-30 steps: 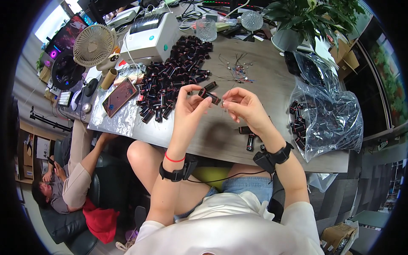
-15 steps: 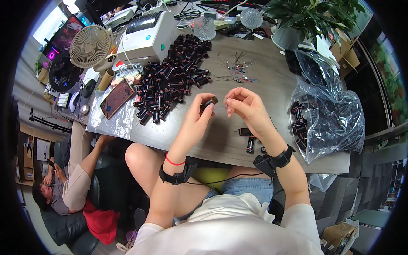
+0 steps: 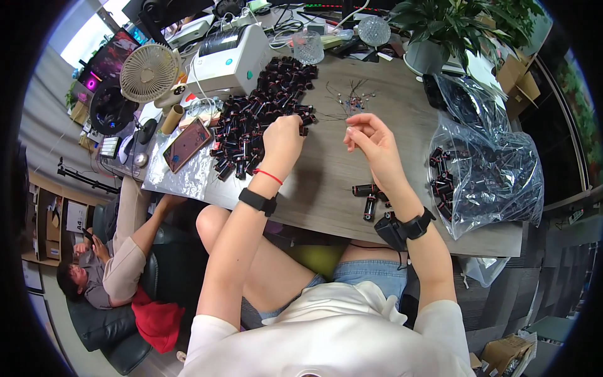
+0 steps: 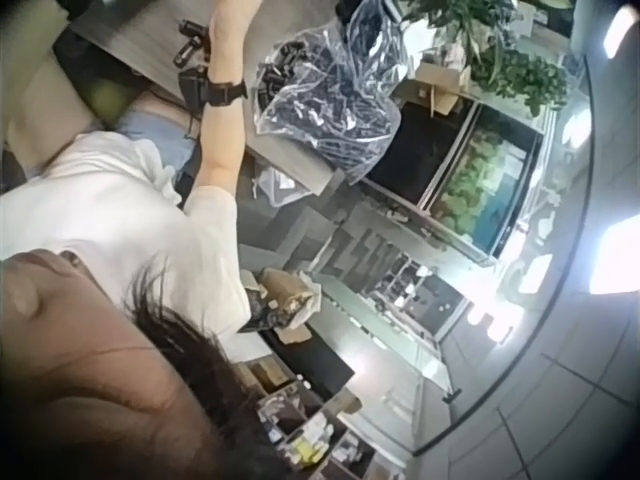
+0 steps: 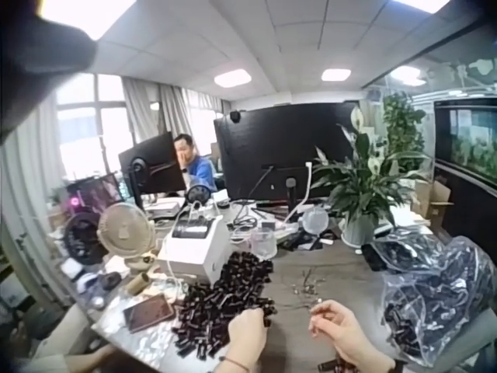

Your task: The person picks up a battery holder and a small light, inserts the light into the holder by hand, and then places the assembled unit onto the table.

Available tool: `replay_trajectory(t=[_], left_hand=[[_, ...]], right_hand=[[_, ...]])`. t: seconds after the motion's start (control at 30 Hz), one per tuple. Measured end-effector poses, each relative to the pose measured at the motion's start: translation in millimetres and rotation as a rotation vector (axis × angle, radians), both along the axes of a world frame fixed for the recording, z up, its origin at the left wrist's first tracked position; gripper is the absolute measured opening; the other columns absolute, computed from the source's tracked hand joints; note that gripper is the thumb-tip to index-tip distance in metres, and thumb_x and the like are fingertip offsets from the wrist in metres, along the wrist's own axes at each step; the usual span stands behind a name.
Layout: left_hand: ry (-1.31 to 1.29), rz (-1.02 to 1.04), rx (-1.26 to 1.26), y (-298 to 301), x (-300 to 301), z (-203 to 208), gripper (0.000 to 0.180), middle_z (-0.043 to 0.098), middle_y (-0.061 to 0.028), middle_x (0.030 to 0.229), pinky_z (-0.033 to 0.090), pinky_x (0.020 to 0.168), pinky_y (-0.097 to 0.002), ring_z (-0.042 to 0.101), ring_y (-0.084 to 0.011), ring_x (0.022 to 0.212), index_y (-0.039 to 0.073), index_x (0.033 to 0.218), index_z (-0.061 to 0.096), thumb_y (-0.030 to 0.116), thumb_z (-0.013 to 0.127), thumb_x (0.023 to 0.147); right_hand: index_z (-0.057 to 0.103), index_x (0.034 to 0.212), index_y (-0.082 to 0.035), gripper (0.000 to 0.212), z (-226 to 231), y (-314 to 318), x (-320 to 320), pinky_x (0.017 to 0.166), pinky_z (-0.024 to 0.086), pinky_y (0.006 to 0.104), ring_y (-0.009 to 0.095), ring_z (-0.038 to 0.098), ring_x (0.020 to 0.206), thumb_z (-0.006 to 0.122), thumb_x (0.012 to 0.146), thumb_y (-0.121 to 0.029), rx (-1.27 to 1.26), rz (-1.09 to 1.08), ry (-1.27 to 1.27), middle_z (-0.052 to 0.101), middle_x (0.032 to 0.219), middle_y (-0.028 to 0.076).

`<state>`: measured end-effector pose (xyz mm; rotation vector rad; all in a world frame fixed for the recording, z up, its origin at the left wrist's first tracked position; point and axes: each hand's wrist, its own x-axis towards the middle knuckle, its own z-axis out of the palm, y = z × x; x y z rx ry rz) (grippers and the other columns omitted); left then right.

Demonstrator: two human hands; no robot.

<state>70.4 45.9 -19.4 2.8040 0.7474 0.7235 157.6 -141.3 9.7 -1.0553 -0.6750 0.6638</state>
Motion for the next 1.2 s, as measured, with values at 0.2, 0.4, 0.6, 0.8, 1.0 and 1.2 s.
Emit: replay_trajectory(t=[0.2,0.4,0.6,0.8,1.0,1.2], left_hand=[[0.108,0.029,0.164,0.1,11.2,-3.4,0.002,0.065,-0.0146,0.074,0.055,0.063,-0.0382,0.067,-0.0318,0.072,0.004,0.072,0.064,0.003,0.066,0.072],[0.066,-0.077,0.271,5.0,11.0,-12.1,0.007,0.065,-0.0128,0.073,0.054,0.055,-0.0358,0.067,-0.0292,0.066,0.005,0.072,0.064,0.003,0.06,0.077],[-0.011,-0.05,0.171,0.6,13.3,-2.7,0.01,0.064,-0.0129,0.078,0.053,0.059,-0.039,0.066,-0.0311,0.069,0.005,0.084,0.061,0.002,0.062,0.074],[-0.101,-0.148,0.223,9.1,16.1,-7.9,0.004,0.062,-0.0142,0.072,0.052,0.055,-0.0386,0.065,-0.0316,0.064,0.005,0.077,0.059,0.006,0.057,0.079],[0.04,-0.14,0.158,15.3,21.3,-15.8,0.022,0.066,-0.0109,0.081,0.052,0.064,-0.0399,0.065,-0.0306,0.075,0.009,0.09,0.065,0.009,0.072,0.069],[0.329,-0.215,-0.149,-26.2,22.2,-3.6,0.022,0.068,-0.0133,0.094,0.053,0.066,-0.0386,0.066,-0.0308,0.081,0.007,0.09,0.065,0.019,0.074,0.073]], right_hand=[[0.059,0.1,-0.003,0.01,2.3,-4.3,3.5,0.064,0.044,0.0224,0.009,0.057,0.069,0.059,0.091,-0.007,-0.01,-0.067,-0.07,0.064,0.086,0.005],[0.059,0.1,-0.004,0.011,7.0,-5.1,4.2,0.057,0.041,0.0206,0.008,0.056,0.065,0.06,0.09,-0.007,-0.002,-0.085,-0.066,0.065,0.087,0.005],[0.059,0.1,-0.004,0.01,12.3,-8.2,4.5,0.049,0.039,0.0183,0.007,0.056,0.063,0.06,0.09,-0.007,0.02,-0.065,-0.039,0.065,0.087,0.006],[0.058,0.099,-0.005,0.01,11.8,-8.9,2.8,0.047,0.039,0.0181,0.007,0.056,0.062,0.06,0.089,-0.005,0.032,0.004,-0.028,0.064,0.086,0.005],[0.057,0.097,-0.005,0.009,16.8,-6.2,-4.7,0.046,0.04,0.0181,0.007,0.056,0.061,0.061,0.089,-0.004,0.079,0.026,-0.01,0.062,0.087,0.005],[0.057,0.096,-0.004,0.008,13.1,-8.0,2.5,0.047,0.039,0.018,0.006,0.055,0.062,0.06,0.089,-0.002,0.077,0.01,0.041,0.062,0.089,0.005]])
